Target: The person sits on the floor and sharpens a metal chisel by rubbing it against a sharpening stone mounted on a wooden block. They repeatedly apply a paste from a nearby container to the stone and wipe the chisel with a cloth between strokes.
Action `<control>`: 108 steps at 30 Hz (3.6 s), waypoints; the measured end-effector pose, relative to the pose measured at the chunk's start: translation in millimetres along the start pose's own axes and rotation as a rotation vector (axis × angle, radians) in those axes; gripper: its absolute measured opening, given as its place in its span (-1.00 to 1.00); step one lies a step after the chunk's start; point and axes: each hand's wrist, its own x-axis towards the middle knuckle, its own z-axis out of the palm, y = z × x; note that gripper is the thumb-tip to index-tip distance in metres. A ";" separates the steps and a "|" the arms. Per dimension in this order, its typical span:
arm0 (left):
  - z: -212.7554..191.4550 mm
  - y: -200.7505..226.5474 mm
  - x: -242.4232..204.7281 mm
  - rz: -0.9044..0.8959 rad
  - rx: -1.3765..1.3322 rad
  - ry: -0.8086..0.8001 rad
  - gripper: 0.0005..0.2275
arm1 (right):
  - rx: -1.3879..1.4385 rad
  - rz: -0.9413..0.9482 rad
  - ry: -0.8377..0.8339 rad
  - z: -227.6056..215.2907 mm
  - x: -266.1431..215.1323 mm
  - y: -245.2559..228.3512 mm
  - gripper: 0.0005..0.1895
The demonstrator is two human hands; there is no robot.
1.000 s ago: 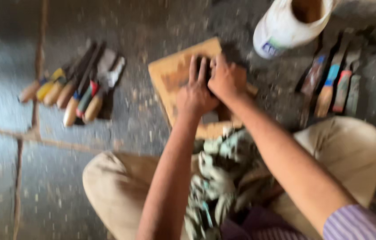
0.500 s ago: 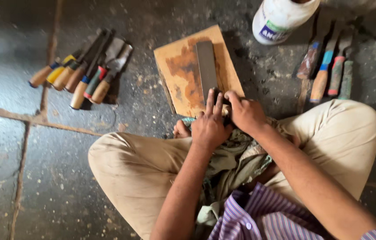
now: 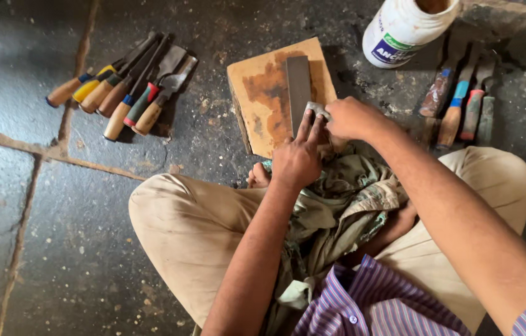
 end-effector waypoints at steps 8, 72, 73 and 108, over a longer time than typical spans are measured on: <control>8.7 -11.7 5.3 -0.005 -0.254 0.018 -0.17 | -0.469 -0.141 0.076 -4.5 -11.1 -16.3 -0.78; -19.9 -16.0 19.8 0.156 0.066 0.142 -0.34 | 0.844 -0.040 0.331 64.6 14.4 26.5 -0.37; -17.7 -17.3 19.4 0.140 0.042 0.107 -0.32 | 0.801 0.017 0.316 57.9 12.5 23.1 -0.33; -9.9 -13.1 43.3 0.082 -0.045 0.223 0.06 | 0.240 -0.061 0.799 63.6 -10.0 -6.0 -0.73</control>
